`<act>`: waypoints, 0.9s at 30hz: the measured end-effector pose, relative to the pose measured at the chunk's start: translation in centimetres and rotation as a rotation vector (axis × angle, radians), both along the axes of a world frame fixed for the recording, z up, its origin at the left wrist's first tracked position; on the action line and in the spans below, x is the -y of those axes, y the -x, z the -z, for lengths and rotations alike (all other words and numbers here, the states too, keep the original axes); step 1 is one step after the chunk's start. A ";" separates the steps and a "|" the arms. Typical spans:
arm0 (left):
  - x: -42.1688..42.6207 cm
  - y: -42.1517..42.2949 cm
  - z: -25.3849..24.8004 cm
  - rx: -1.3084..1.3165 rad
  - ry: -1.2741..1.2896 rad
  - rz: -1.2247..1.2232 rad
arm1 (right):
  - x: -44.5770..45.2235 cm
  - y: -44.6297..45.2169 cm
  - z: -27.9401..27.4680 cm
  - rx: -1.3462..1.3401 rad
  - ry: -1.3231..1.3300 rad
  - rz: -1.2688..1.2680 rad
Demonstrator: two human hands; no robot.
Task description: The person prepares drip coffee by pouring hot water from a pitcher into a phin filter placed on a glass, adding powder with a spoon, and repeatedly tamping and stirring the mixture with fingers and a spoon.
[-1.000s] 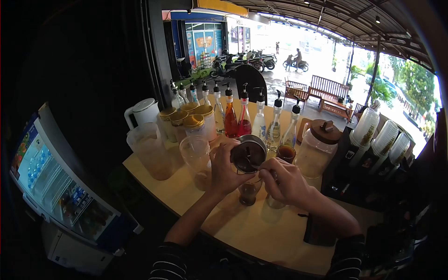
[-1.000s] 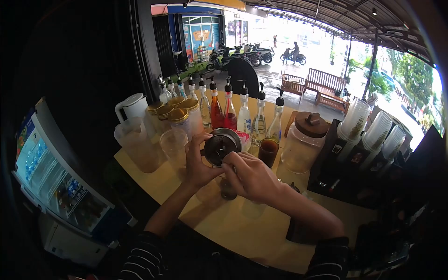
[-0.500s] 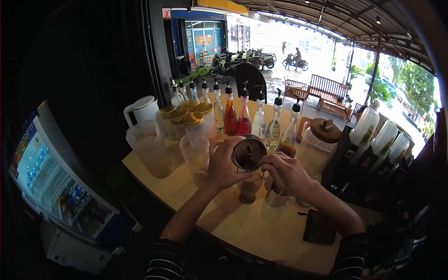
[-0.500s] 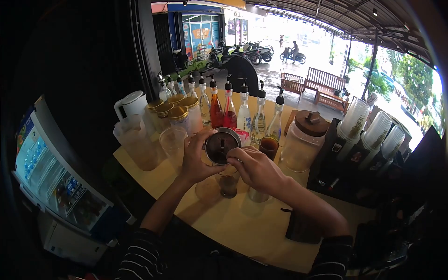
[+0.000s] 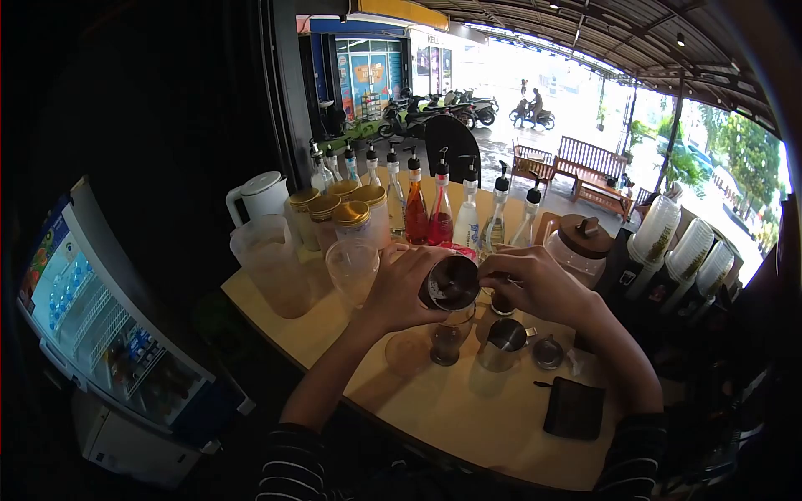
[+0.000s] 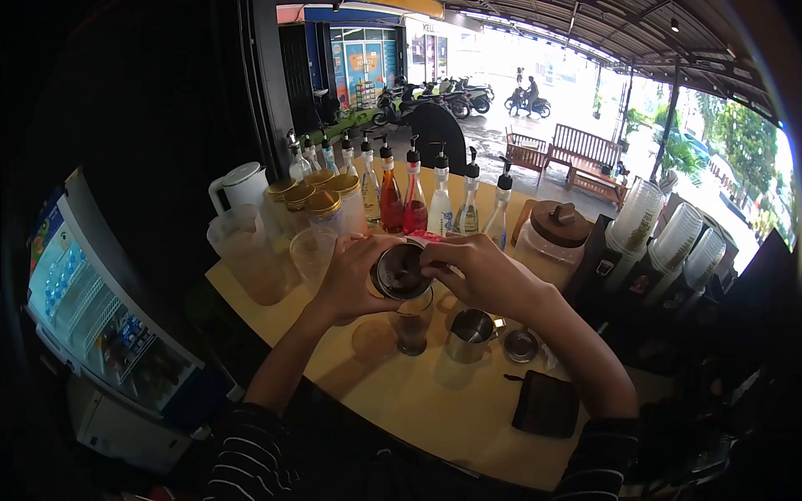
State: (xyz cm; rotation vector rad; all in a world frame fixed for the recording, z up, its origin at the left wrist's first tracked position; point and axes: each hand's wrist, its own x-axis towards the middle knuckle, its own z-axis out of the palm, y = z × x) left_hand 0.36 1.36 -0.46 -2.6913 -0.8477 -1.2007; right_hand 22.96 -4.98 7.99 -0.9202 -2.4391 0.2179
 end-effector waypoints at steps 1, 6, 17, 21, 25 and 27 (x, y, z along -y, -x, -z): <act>0.2 -0.1 -0.2 -0.004 -0.005 -0.003 | 0.0 0.2 -0.2 0.023 0.010 0.027; 0.3 -0.3 -0.4 0.002 -0.011 -0.041 | -0.2 0.9 1.0 0.238 -0.207 -0.027; 0.4 -0.2 -1.3 -0.018 0.036 -0.050 | 0.7 0.6 1.3 0.431 -0.473 0.013; 0.7 -0.4 -1.6 -0.021 0.004 -0.068 | 0.5 -0.1 1.6 0.361 -0.292 0.032; 0.8 -0.7 -1.6 -0.044 0.004 -0.071 | 0.5 -0.2 1.5 0.232 -0.170 0.071; 1.0 -0.8 -1.6 -0.047 0.005 -0.074 | 0.7 -0.1 1.3 0.200 -0.117 0.112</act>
